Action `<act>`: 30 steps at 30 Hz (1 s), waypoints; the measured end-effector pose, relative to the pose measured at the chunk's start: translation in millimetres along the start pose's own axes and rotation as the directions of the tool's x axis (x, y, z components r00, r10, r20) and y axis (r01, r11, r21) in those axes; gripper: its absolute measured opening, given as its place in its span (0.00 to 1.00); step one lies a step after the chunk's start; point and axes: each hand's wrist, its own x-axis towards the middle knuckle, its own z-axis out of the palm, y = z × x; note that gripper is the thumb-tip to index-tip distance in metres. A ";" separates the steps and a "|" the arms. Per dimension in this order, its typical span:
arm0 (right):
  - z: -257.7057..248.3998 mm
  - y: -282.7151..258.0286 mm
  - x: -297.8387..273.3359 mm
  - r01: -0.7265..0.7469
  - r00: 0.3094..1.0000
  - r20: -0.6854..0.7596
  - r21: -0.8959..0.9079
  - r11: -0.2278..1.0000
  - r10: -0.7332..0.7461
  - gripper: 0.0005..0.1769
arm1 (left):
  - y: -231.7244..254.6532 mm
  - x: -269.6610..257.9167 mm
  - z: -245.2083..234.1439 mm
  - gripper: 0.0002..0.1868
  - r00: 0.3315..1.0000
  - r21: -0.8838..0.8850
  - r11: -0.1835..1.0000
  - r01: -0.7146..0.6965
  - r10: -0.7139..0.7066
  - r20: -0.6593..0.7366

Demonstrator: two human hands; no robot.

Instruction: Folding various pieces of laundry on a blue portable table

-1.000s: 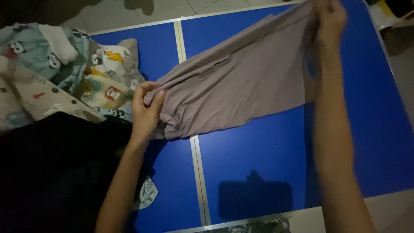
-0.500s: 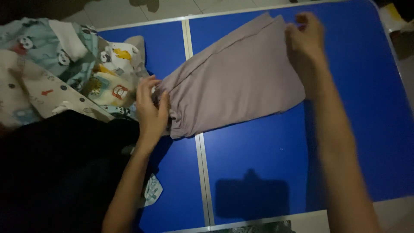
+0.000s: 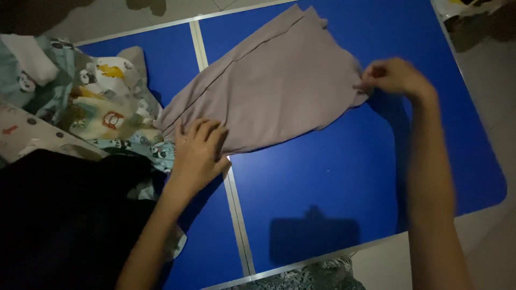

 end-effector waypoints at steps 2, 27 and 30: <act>-6.6 -17.3 -7.7 -0.034 0.998 -0.038 0.129 0.991 0.040 0.11 | 3.8 2.3 -9.6 0.36 1.000 -0.006 1.000 0.012 -0.011 0.021; 34.0 -79.5 48.4 0.241 0.782 -0.511 -0.282 0.929 -0.358 0.18 | 30.2 -18.3 -5.9 0.26 0.978 -0.545 0.815 0.194 -0.207 0.038; 34.9 -153.6 52.8 0.454 0.794 -0.449 -0.010 0.891 -0.410 0.18 | 41.1 -21.3 -10.6 0.28 0.998 -0.590 0.805 0.063 -0.047 0.043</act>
